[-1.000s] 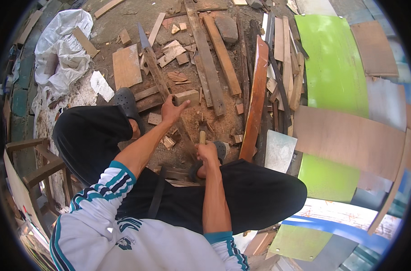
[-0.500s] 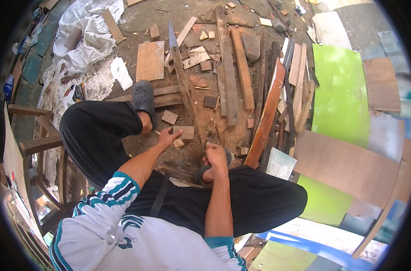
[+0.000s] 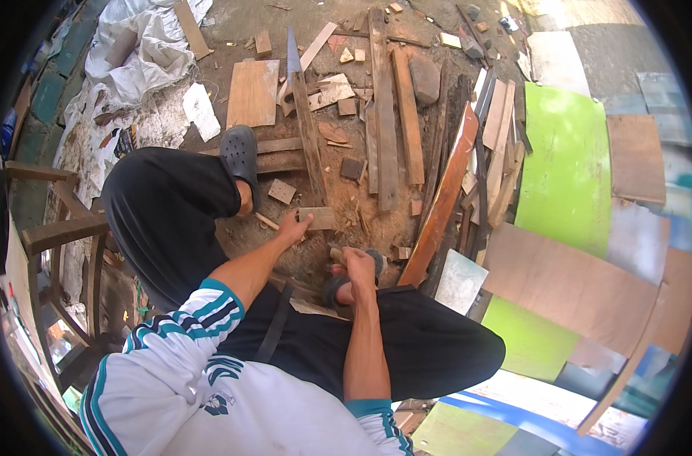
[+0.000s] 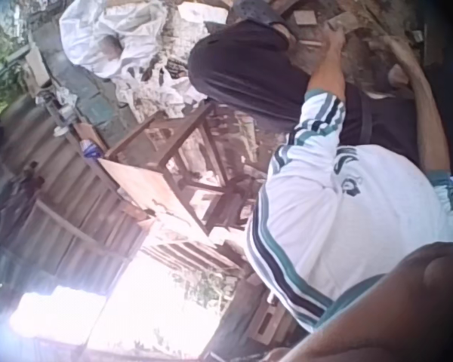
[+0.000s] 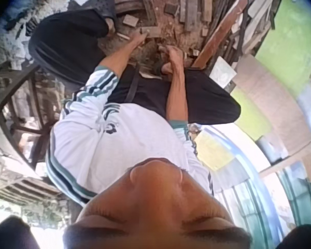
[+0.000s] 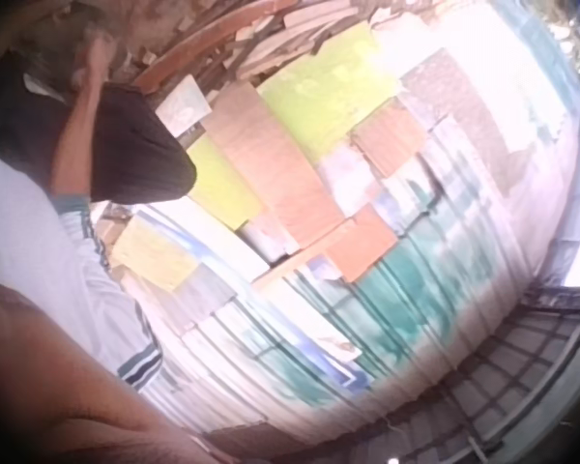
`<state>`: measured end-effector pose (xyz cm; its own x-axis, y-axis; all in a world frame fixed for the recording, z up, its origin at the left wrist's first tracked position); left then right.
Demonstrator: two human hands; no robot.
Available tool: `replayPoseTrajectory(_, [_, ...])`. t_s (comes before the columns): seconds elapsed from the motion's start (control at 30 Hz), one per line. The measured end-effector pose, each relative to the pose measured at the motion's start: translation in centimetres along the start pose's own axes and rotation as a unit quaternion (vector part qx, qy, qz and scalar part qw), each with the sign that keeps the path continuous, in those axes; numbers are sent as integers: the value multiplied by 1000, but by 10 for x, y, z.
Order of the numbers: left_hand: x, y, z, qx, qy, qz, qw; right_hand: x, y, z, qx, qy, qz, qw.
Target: The person sits on the ground and repeatedly strikes a long wooden plank with a hammer to break it into smaller pieces. The person adjusts the plank's position and continues chopping until several fragments are produced.
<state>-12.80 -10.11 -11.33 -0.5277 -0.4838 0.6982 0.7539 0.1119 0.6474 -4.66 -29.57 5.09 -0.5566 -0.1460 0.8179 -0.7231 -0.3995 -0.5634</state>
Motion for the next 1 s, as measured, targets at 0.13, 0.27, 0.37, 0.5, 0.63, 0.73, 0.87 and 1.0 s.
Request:
replayPoseTrajectory(0.13, [5,6,4,-30,20,4,999,-9,9,4,-59,-32,22,997])
replayPoseTrajectory(0.27, [2,-4,1,-22,14,23,999,-8,13,3,-57,-50,88,993])
replayPoseTrajectory(0.37, [3,-5,-7,6,20,9,1000,-4,9,6,-26,-27,195,980])
replayPoseTrajectory(0.5, [-3,-9,-13,-5,12,28,1000,-12,-4,19,110,69,218,967])
replayPoseTrajectory(0.63, [0,6,-18,-21,-13,40,999,-28,-30,23,160,83,335,925])
replayPoseTrajectory(0.73, [9,6,-14,-15,-27,44,999,-21,-70,-3,77,52,366,926])
replayPoseTrajectory(0.87, [18,5,-17,-22,-28,35,999,-37,-110,-45,6,-5,260,966])
replayPoseTrajectory(1.0, [29,8,-23,28,-25,50,998,-70,-142,-89,153,21,192,969])
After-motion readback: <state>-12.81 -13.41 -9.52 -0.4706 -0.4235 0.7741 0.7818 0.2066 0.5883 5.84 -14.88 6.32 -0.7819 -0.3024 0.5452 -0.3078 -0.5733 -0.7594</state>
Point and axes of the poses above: each hand's wrist, its own x-axis away from the middle knuckle, its own z-axis out of the back of the hand, y = z × x, the point moved 10 cm from there along -x, towards the middle knuckle, and after that the axes turned 5 degrees about -x, right-handed, at the moved point
